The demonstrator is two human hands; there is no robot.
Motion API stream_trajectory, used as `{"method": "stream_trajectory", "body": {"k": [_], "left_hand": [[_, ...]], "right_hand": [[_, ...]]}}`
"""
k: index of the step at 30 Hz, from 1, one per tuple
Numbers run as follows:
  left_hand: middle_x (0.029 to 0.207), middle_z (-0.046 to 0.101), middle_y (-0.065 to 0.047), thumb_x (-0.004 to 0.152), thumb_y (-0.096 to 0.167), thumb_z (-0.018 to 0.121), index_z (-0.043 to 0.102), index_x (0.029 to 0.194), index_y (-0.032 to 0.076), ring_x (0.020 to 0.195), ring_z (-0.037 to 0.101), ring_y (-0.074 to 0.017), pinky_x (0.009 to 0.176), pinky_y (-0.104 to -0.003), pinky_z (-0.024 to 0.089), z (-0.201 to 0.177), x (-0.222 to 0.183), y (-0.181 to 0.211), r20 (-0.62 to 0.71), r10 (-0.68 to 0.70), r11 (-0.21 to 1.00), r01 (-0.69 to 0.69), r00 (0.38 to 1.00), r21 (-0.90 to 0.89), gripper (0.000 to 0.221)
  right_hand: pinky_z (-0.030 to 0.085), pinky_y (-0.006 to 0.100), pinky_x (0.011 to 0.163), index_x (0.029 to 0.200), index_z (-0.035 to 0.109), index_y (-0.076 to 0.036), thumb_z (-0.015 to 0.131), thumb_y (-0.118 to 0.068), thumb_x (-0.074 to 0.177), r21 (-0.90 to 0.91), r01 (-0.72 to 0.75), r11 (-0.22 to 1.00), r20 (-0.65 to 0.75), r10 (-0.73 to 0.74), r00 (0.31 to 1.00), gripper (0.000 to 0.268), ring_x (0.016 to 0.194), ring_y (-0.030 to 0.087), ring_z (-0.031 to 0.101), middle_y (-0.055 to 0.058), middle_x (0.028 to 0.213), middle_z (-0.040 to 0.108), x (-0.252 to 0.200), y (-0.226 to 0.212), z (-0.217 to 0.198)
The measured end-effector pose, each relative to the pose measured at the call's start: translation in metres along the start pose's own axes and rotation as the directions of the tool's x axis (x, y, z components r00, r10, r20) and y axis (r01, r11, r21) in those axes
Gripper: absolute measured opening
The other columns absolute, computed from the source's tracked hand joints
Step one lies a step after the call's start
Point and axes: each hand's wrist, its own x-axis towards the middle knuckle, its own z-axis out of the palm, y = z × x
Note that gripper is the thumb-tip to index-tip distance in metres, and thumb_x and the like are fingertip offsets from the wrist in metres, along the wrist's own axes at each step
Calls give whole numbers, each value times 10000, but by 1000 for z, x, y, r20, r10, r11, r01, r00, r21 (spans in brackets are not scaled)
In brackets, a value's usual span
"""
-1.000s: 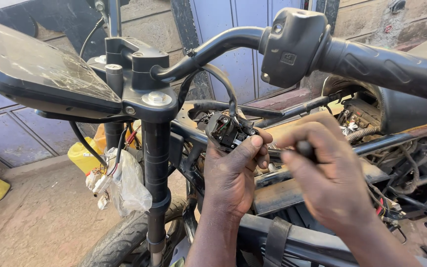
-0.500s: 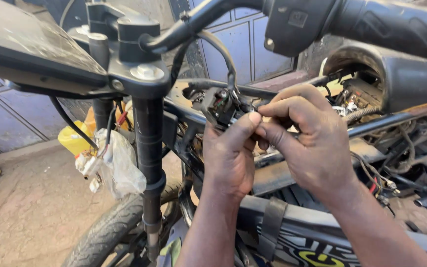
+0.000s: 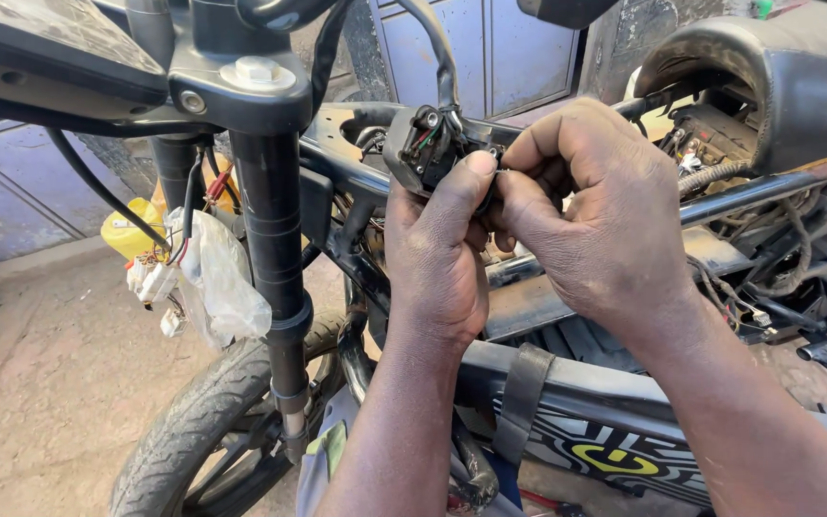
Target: Repair the handlebar switch assembly of a motorcycle by disassembling it with a screwdriver and inspecting the wiring.
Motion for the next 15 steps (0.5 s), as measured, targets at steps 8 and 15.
{"method": "stream_trajectory", "body": {"k": [8, 15], "left_hand": [[610, 615, -78, 861, 166, 683, 612, 694, 49, 447, 491, -140, 395, -252, 370, 4, -2, 9, 128, -90, 996, 86, 988, 37, 216], [724, 660, -25, 758, 350, 761, 669, 898, 71, 587, 569, -99, 521, -245, 423, 7, -19, 11, 234, -376, 850, 234, 896, 472, 325]], "right_hand": [[562, 283, 678, 866, 589, -47, 587, -123, 908, 222, -283, 933, 103, 266, 958, 87, 722, 144, 682, 66, 806, 707, -24, -5, -13], [409, 296, 537, 720, 557, -37, 536, -222, 938, 525, -648, 552, 370, 538, 758, 287, 540, 186, 525, 109, 588, 573, -105, 39, -37]]}}
